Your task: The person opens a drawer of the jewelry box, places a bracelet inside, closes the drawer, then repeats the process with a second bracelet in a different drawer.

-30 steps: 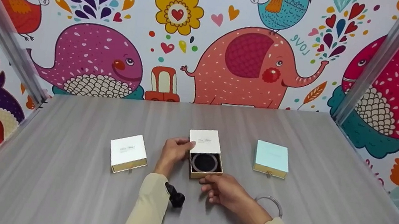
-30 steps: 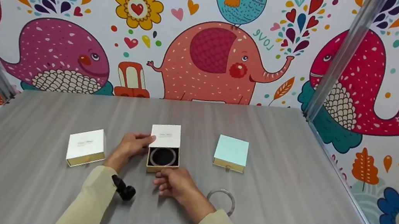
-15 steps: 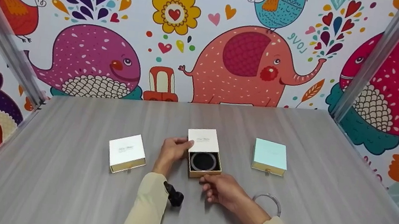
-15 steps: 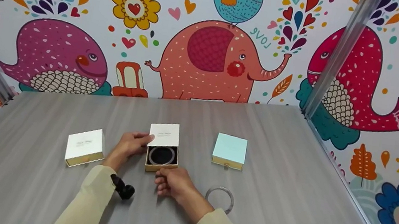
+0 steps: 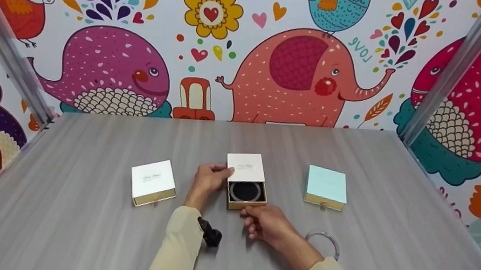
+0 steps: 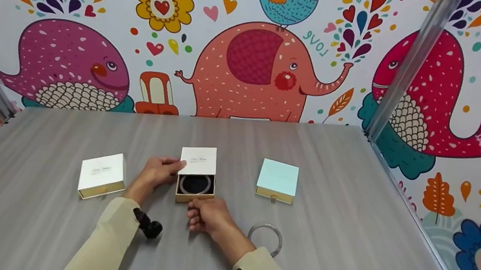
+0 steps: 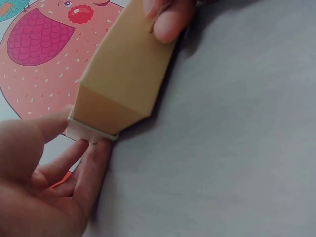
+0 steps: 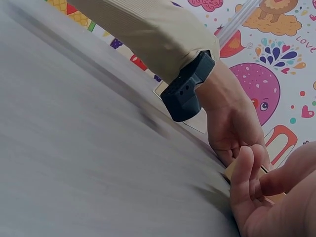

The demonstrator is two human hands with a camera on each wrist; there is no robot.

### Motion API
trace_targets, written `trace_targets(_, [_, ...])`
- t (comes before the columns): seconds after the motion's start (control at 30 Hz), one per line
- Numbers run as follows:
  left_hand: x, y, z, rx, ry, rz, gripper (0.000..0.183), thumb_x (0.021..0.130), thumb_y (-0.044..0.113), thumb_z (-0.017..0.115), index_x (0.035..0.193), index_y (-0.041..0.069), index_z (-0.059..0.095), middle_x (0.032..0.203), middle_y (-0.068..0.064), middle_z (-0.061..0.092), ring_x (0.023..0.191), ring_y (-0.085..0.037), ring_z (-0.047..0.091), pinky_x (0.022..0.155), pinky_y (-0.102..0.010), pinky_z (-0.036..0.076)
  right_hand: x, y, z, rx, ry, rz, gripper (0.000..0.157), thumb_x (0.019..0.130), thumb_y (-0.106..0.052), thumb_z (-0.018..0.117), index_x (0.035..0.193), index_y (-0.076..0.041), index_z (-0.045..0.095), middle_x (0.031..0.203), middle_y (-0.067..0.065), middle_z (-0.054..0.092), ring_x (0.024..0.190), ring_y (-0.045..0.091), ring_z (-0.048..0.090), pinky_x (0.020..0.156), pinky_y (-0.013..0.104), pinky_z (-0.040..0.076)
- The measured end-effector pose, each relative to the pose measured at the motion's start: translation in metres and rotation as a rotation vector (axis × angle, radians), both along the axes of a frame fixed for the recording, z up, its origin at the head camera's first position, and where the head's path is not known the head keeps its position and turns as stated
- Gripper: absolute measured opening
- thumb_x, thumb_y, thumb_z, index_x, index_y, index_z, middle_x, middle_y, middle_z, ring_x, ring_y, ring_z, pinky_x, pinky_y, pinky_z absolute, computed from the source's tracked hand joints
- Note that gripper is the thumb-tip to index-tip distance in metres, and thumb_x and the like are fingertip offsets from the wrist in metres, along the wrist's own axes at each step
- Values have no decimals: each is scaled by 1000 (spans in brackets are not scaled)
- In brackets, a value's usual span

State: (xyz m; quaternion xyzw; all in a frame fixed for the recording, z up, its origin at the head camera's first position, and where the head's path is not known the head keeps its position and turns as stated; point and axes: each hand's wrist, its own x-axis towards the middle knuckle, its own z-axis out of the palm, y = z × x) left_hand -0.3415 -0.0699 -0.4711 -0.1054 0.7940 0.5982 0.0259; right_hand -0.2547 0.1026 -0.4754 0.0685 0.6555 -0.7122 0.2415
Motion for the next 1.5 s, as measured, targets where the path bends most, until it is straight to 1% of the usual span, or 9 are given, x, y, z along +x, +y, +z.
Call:
trace_targets(0.27, [-1,1,-1,-28,10,2,37,89,23,73,115,-4,70,115,-20,72,96,-21,64,83,-31,53,-2,-2,-1,-1,7,-13,21,103,-14,52,102,3,63,62,-5,52,54,5,47,52,20,46])
trace_targets(0.33, [-1,1,-1,-26,9,4,38,89,23,73,115,-4,70,115,-20,71,95,-20,63,82,-30,53,-3,-3,-1,2,7,-21,21,103,-13,52,102,4,64,62,-5,53,54,5,47,52,20,46])
trace_targets(0.57, [-2,0,-2,-9,25,6,36,88,22,74,112,-5,71,108,-19,72,85,-17,61,69,-23,48,-4,-6,-1,14,6,-51,22,102,-13,52,100,5,65,61,-5,53,52,6,47,50,20,46])
trace_targets(0.77, [-1,1,-3,-13,26,7,36,88,22,75,112,-4,71,109,-18,72,86,-17,61,70,-23,48,-6,-8,-1,13,16,-61,22,103,-12,50,100,5,65,62,-4,53,52,5,46,50,21,46])
trace_targets(0.93, [-1,1,-3,-8,33,10,35,88,21,74,111,-5,71,105,-17,73,81,-16,61,67,-22,47,-9,-10,-2,24,26,-72,23,103,-13,50,100,5,65,62,-4,54,52,6,47,50,21,47])
trace_targets(1.03, [-2,1,-3,-12,40,12,35,87,20,75,109,-6,71,104,-18,73,81,-16,60,67,-22,46,-11,-10,-2,37,32,-80,24,103,-13,49,100,5,65,62,-3,55,52,6,48,50,21,48])
trace_targets(1.27, [0,1,0,5,-37,3,38,90,25,73,118,-2,70,118,-18,71,90,-17,63,74,-25,51,-15,-12,-3,66,52,-89,24,103,-12,48,101,6,65,62,-3,58,50,6,51,51,22,50])
trace_targets(1.37, [0,2,1,3,-46,2,38,90,25,73,118,-1,70,118,-17,71,91,-17,62,75,-26,50,-16,-13,-2,64,52,-90,24,103,-12,48,102,6,65,62,-3,58,50,6,51,50,22,50])
trace_targets(1.5, [0,0,1,11,-34,1,37,90,24,74,117,-1,71,115,-17,72,90,-17,62,74,-25,50,-18,-15,-1,65,50,-98,25,104,-13,48,103,6,65,62,-2,57,50,6,51,50,22,50])
